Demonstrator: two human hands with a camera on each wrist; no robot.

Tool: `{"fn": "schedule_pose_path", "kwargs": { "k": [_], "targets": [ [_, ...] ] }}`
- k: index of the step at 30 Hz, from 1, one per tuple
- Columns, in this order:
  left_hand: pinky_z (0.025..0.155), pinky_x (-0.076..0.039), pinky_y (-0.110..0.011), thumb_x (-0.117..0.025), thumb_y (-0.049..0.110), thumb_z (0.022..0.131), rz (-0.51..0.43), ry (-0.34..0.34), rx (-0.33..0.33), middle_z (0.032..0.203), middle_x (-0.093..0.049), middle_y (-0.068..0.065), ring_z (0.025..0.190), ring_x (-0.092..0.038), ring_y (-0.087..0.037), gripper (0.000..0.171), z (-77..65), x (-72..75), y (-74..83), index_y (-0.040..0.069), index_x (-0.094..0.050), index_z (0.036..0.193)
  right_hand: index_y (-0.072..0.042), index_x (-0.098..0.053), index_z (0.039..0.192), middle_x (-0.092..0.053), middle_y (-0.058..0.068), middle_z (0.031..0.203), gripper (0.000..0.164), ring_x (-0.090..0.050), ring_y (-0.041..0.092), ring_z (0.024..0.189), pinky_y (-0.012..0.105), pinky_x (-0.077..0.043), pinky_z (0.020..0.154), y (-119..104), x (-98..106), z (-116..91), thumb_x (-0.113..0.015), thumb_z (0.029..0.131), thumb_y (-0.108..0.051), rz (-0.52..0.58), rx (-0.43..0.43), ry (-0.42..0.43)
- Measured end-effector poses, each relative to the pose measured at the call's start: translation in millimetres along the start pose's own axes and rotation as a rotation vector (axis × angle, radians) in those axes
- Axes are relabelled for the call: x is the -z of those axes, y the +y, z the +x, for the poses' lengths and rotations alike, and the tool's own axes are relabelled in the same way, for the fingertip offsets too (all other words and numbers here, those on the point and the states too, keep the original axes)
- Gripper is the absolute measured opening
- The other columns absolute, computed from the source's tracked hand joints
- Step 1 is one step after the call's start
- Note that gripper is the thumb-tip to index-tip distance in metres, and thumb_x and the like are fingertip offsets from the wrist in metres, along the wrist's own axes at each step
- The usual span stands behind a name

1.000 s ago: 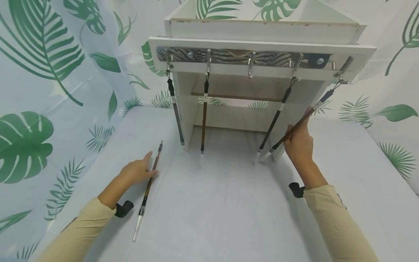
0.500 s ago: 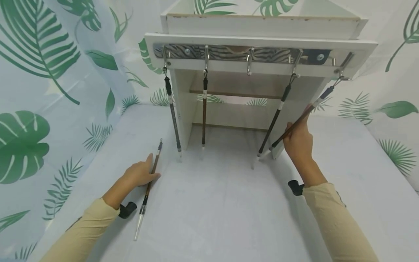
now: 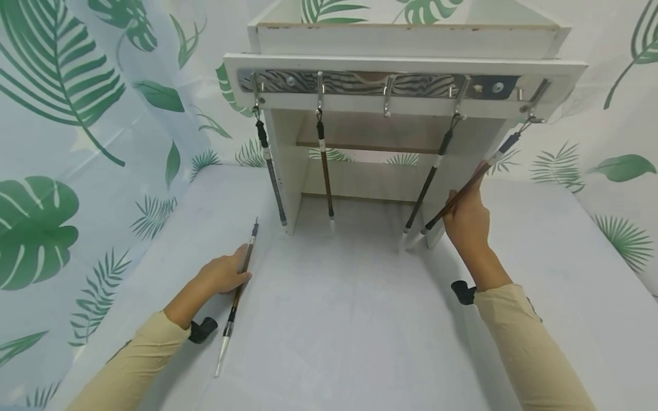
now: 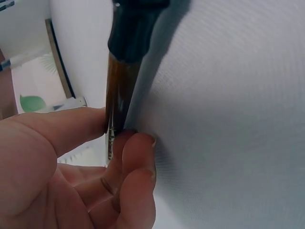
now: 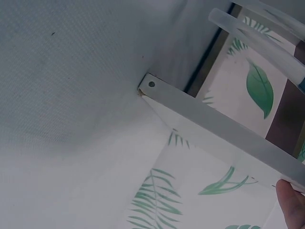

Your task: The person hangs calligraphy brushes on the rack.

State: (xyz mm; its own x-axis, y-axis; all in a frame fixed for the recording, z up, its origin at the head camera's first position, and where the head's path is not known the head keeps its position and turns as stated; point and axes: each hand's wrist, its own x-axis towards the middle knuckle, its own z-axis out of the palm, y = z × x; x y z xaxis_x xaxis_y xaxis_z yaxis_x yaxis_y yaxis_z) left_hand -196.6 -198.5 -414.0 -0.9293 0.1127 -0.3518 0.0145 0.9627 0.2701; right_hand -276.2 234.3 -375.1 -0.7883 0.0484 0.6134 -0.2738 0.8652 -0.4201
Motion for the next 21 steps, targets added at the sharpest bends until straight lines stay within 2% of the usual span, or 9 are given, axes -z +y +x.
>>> {"fn": "schedule_pose_path", "kwargs": {
  "k": [5,10,16,21],
  "targets": [
    [0.047,-0.044,-0.027,-0.055,0.022,0.090,-0.016,-0.008,0.013,0.075,-0.060,-0.013,0.057,-0.053,-0.018,0.070,-1.1,0.4,2.3,-0.003,-0.016,0.143,-0.001,-0.001,0.145,-0.054,0.034,0.095,0.063,-0.049,0.038,0.047,0.049,-0.043,0.043,-0.5,1.1,0.6,-0.039,0.094,-0.006,-0.001,0.000,0.001],
    [0.045,-0.043,-0.025,-0.055,0.022,0.090,-0.059,0.003,0.014,0.064,-0.056,-0.007,0.053,-0.052,-0.016,0.070,-4.4,1.1,3.8,0.000,-0.017,0.144,0.001,-0.003,0.144,-0.054,0.035,0.095,0.063,-0.047,0.036,0.045,0.048,-0.042,0.041,-0.6,0.6,1.6,-0.039,0.093,-0.005,-0.007,0.006,0.002],
    [0.045,-0.042,-0.025,-0.055,0.020,0.090,-0.119,0.039,-0.027,0.068,-0.060,-0.004,0.052,-0.052,-0.014,0.069,-9.8,8.2,5.6,0.001,-0.016,0.144,0.001,0.000,0.144,-0.053,0.034,0.098,0.063,-0.051,0.039,0.047,0.050,-0.045,0.043,-0.4,1.1,2.0,-0.038,0.094,-0.007,-0.016,-0.004,-0.018],
    [0.047,-0.042,-0.026,-0.053,0.018,0.091,-0.160,0.064,-0.083,0.076,-0.063,-0.006,0.055,-0.053,-0.014,0.068,-17.5,18.8,8.3,0.000,-0.015,0.144,0.000,-0.001,0.144,-0.055,0.036,0.097,0.063,-0.048,0.036,0.045,0.048,-0.043,0.042,-0.9,1.9,1.4,-0.038,0.094,-0.006,-0.014,-0.007,-0.019]
  ]
}}
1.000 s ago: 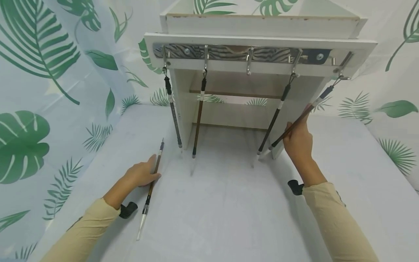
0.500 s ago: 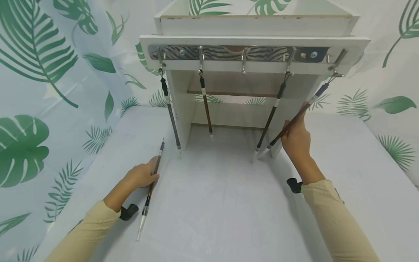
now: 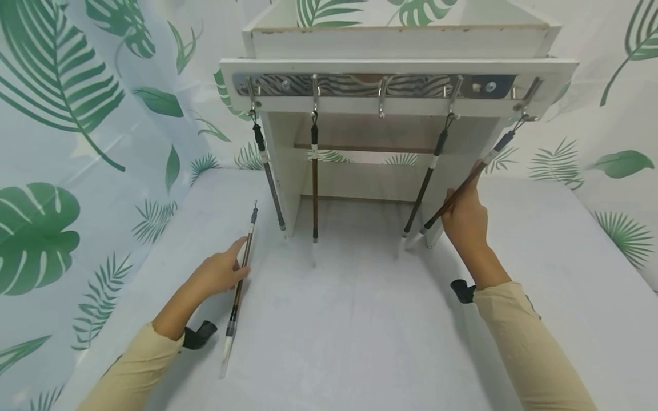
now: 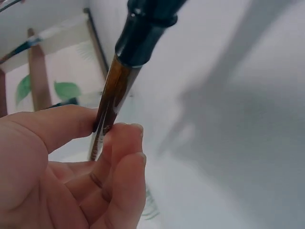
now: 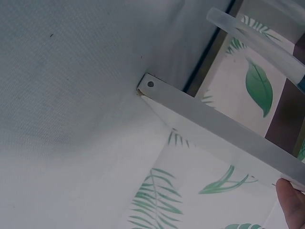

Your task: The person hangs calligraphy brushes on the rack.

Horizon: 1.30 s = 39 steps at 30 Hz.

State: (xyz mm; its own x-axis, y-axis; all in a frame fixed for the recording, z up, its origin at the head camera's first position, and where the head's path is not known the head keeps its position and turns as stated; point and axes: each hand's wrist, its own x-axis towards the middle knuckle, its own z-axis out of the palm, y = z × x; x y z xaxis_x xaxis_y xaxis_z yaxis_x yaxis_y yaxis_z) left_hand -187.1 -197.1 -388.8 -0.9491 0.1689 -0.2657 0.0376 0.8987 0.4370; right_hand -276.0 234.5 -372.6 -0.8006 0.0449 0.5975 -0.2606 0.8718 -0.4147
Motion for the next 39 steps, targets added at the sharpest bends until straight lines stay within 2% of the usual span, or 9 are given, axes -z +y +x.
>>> {"fn": "schedule_pose_path", "kwargs": {
  "k": [7,16,23,27,32,39],
  "targets": [
    [0.048,-0.042,-0.025,-0.052,0.016,0.090,-0.020,0.072,-0.089,0.082,-0.064,-0.007,0.056,-0.051,-0.012,0.067,-9.2,10.0,9.9,0.002,-0.015,0.144,-0.001,0.000,0.144,-0.053,0.032,0.093,0.063,-0.049,0.037,0.045,0.047,-0.043,0.040,1.3,-1.2,-0.9,-0.038,0.095,-0.008,-0.006,0.005,-0.003],
    [0.044,-0.040,-0.022,-0.056,0.016,0.090,0.021,0.294,-0.225,0.082,-0.064,-0.006,0.051,-0.046,-0.009,0.065,-23.1,13.3,36.1,0.006,-0.022,0.144,-0.002,0.000,0.145,-0.054,0.034,0.091,0.064,-0.049,0.037,0.045,0.048,-0.044,0.042,2.9,-1.4,-1.2,-0.040,0.094,-0.005,-0.002,0.018,0.016],
    [0.045,-0.040,-0.021,-0.057,0.017,0.090,0.030,0.383,-0.275,0.084,-0.064,-0.004,0.055,-0.049,-0.007,0.066,-31.1,14.4,50.4,0.012,-0.021,0.145,0.000,0.000,0.144,-0.053,0.034,0.097,0.064,-0.048,0.036,0.044,0.049,-0.045,0.042,1.3,-0.6,-1.2,-0.040,0.094,-0.004,0.008,0.019,0.013],
    [0.046,-0.042,-0.019,-0.057,0.019,0.090,0.039,0.432,-0.302,0.085,-0.065,-0.004,0.058,-0.053,-0.008,0.067,-33.1,17.2,58.7,0.015,-0.021,0.146,0.001,-0.002,0.144,-0.053,0.033,0.095,0.063,-0.047,0.037,0.044,0.049,-0.043,0.041,1.3,0.4,-0.9,-0.041,0.094,-0.006,0.002,0.019,0.024],
    [0.046,-0.042,-0.018,-0.058,0.020,0.089,0.042,0.459,-0.343,0.085,-0.065,-0.004,0.061,-0.056,-0.010,0.067,-33.4,21.5,69.6,0.015,-0.022,0.145,0.001,-0.003,0.144,-0.054,0.034,0.092,0.063,-0.046,0.036,0.043,0.049,-0.041,0.040,0.9,1.2,-0.6,-0.039,0.094,-0.006,0.000,0.004,0.020],
    [0.047,-0.043,-0.018,-0.056,0.021,0.090,0.053,0.451,-0.390,0.085,-0.065,-0.003,0.063,-0.059,-0.011,0.067,-28.6,28.9,88.4,0.018,-0.020,0.146,0.001,-0.005,0.145,-0.055,0.033,0.088,0.062,-0.046,0.036,0.042,0.049,-0.041,0.039,2.3,-1.7,-2.3,-0.040,0.094,-0.007,0.006,0.017,0.040]
  ]
}}
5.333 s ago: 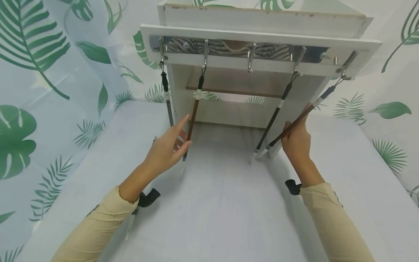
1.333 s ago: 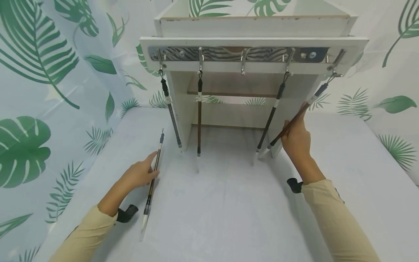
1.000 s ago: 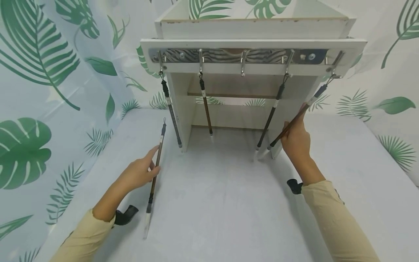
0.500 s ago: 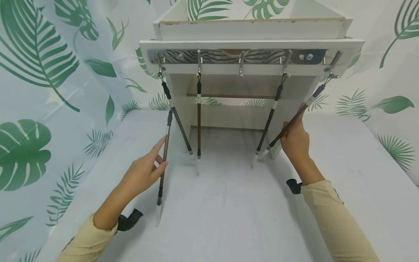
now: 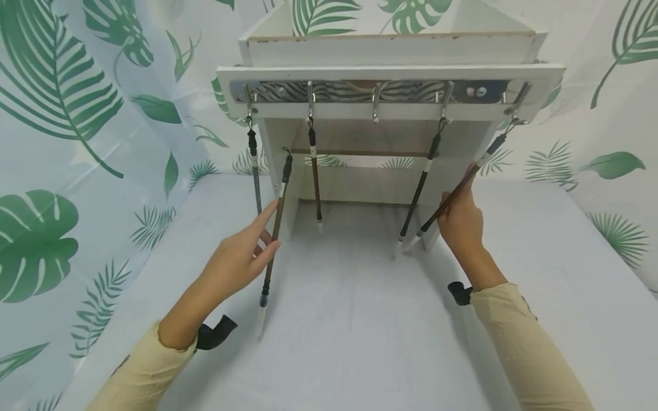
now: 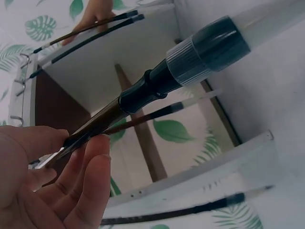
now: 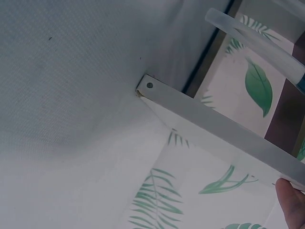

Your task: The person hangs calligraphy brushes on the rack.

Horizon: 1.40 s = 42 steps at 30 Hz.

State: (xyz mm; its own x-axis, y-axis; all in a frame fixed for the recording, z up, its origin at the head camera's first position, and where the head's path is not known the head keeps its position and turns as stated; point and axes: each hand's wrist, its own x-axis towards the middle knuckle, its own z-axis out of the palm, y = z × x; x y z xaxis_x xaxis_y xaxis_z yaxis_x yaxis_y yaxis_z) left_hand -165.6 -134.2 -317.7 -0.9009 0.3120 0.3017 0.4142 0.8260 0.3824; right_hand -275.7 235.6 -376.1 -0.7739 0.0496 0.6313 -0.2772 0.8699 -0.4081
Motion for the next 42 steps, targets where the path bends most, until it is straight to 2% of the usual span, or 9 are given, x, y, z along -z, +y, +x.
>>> {"fn": "schedule_pose_path", "kwargs": {
  "k": [7,13,19,23,29,34,42],
  "targets": [
    [0.046,-0.042,-0.018,-0.056,0.020,0.091,-0.012,-0.001,-0.071,0.084,-0.065,-0.002,0.060,-0.056,-0.009,0.066,15.9,2.0,16.5,0.017,-0.020,0.146,0.001,-0.006,0.144,-0.053,0.029,0.090,0.063,-0.047,0.036,0.043,0.047,-0.041,0.039,3.0,-1.3,-1.1,-0.042,0.094,-0.008,-0.004,0.028,0.020],
    [0.047,-0.041,-0.019,-0.057,0.018,0.090,-0.021,0.004,-0.152,0.078,-0.063,0.000,0.061,-0.056,-0.009,0.066,29.3,3.4,31.8,0.015,-0.021,0.146,0.001,-0.006,0.144,-0.053,0.029,0.086,0.062,-0.046,0.035,0.042,0.047,-0.041,0.038,2.6,-0.9,-0.9,-0.042,0.093,-0.007,-0.007,0.025,0.024],
    [0.049,-0.044,-0.018,-0.056,0.018,0.091,-0.013,0.033,-0.273,0.079,-0.064,-0.001,0.065,-0.060,-0.010,0.063,44.1,-1.0,46.3,0.012,-0.024,0.145,0.001,-0.007,0.144,-0.054,0.029,0.087,0.063,-0.047,0.035,0.042,0.047,-0.042,0.038,2.2,1.1,-1.2,-0.042,0.093,-0.005,-0.004,0.026,0.025],
    [0.050,-0.045,-0.018,-0.055,0.017,0.091,-0.019,0.038,-0.324,0.080,-0.063,-0.002,0.065,-0.060,-0.011,0.061,51.3,-4.3,54.1,0.011,-0.025,0.144,0.000,-0.005,0.144,-0.054,0.027,0.088,0.062,-0.047,0.035,0.044,0.047,-0.043,0.040,2.3,0.8,-0.8,-0.041,0.094,-0.007,-0.004,0.018,0.006],
    [0.050,-0.045,-0.017,-0.054,0.017,0.092,-0.017,0.034,-0.353,0.082,-0.063,-0.002,0.063,-0.058,-0.009,0.061,55.4,-9.3,59.5,0.012,-0.025,0.145,-0.004,-0.008,0.145,-0.054,0.025,0.086,0.059,-0.051,0.035,0.046,0.046,-0.044,0.041,2.2,1.0,-1.1,-0.041,0.095,-0.011,0.001,-0.001,-0.009],
    [0.048,-0.041,-0.016,-0.055,0.016,0.091,-0.025,0.039,-0.351,0.081,-0.062,-0.002,0.060,-0.054,-0.008,0.061,54.9,-11.3,59.8,0.011,-0.026,0.144,0.000,-0.005,0.145,-0.053,0.025,0.085,0.063,-0.045,0.032,0.041,0.044,-0.041,0.038,1.8,2.1,-1.3,-0.042,0.094,-0.008,-0.021,0.016,-0.015],
    [0.047,-0.040,-0.017,-0.055,0.016,0.091,-0.028,0.044,-0.348,0.078,-0.059,-0.002,0.061,-0.053,-0.008,0.061,56.0,-12.6,57.6,0.010,-0.026,0.144,-0.001,-0.010,0.144,-0.054,0.025,0.086,0.059,-0.049,0.033,0.044,0.045,-0.044,0.040,1.2,2.3,-1.2,-0.041,0.095,-0.011,-0.018,0.000,-0.010]
  ]
}}
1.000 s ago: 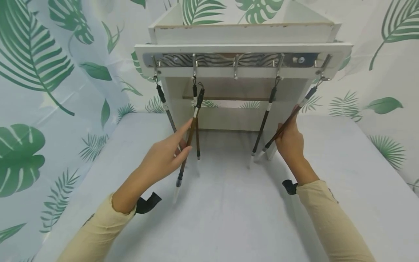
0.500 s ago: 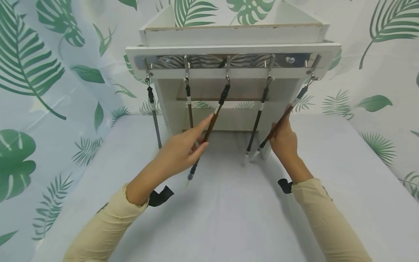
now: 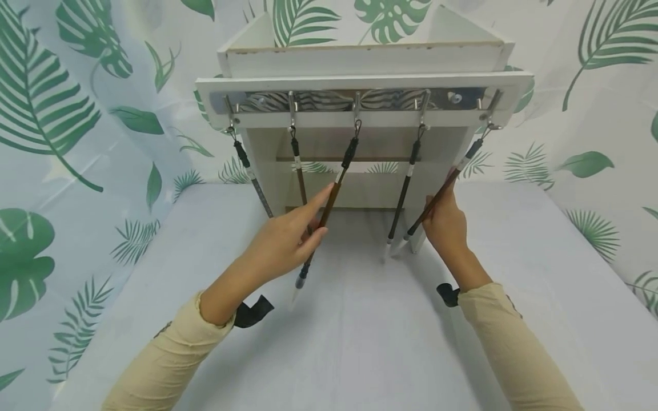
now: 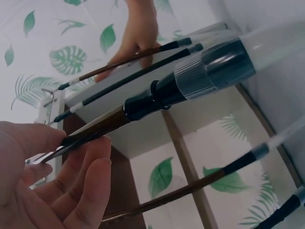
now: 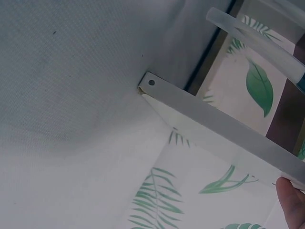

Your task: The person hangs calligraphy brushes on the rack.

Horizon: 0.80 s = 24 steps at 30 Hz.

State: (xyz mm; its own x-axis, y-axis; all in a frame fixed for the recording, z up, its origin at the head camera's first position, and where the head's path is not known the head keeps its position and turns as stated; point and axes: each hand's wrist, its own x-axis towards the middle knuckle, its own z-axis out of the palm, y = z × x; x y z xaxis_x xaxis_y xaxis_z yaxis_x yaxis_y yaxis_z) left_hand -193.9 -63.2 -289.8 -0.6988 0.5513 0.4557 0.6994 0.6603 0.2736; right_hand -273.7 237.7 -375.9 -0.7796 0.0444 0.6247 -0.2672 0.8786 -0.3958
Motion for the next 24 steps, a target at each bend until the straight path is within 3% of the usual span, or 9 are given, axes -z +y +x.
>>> {"fn": "schedule_pose_path", "kwargs": {
  "k": [9,18,24],
  "targets": [
    [0.047,-0.040,-0.018,-0.053,0.019,0.093,-0.018,-0.042,0.036,0.078,-0.058,0.000,0.062,-0.053,-0.008,0.063,3.1,0.0,-1.0,0.014,-0.021,0.146,-0.003,-0.005,0.145,-0.052,0.027,0.093,0.062,-0.054,0.038,0.048,0.049,-0.047,0.044,0.8,-0.8,-0.4,-0.041,0.096,-0.011,0.013,-0.008,-0.014],
    [0.050,-0.043,-0.019,-0.051,0.020,0.093,-0.038,-0.066,0.051,0.081,-0.061,-0.001,0.062,-0.055,-0.008,0.062,6.2,2.7,1.5,0.014,-0.020,0.146,0.000,-0.007,0.144,-0.053,0.027,0.090,0.061,-0.052,0.035,0.045,0.048,-0.046,0.042,1.6,-1.4,-0.3,-0.041,0.096,-0.011,-0.001,-0.005,-0.004],
    [0.050,-0.043,-0.020,-0.051,0.019,0.093,-0.058,-0.065,0.049,0.083,-0.061,-0.002,0.062,-0.055,-0.008,0.062,7.3,3.2,2.0,0.014,-0.020,0.146,-0.004,0.000,0.145,-0.053,0.026,0.093,0.065,-0.050,0.033,0.045,0.045,-0.045,0.041,0.9,-1.4,-0.3,-0.042,0.095,-0.009,0.003,-0.007,-0.024]
  ]
}}
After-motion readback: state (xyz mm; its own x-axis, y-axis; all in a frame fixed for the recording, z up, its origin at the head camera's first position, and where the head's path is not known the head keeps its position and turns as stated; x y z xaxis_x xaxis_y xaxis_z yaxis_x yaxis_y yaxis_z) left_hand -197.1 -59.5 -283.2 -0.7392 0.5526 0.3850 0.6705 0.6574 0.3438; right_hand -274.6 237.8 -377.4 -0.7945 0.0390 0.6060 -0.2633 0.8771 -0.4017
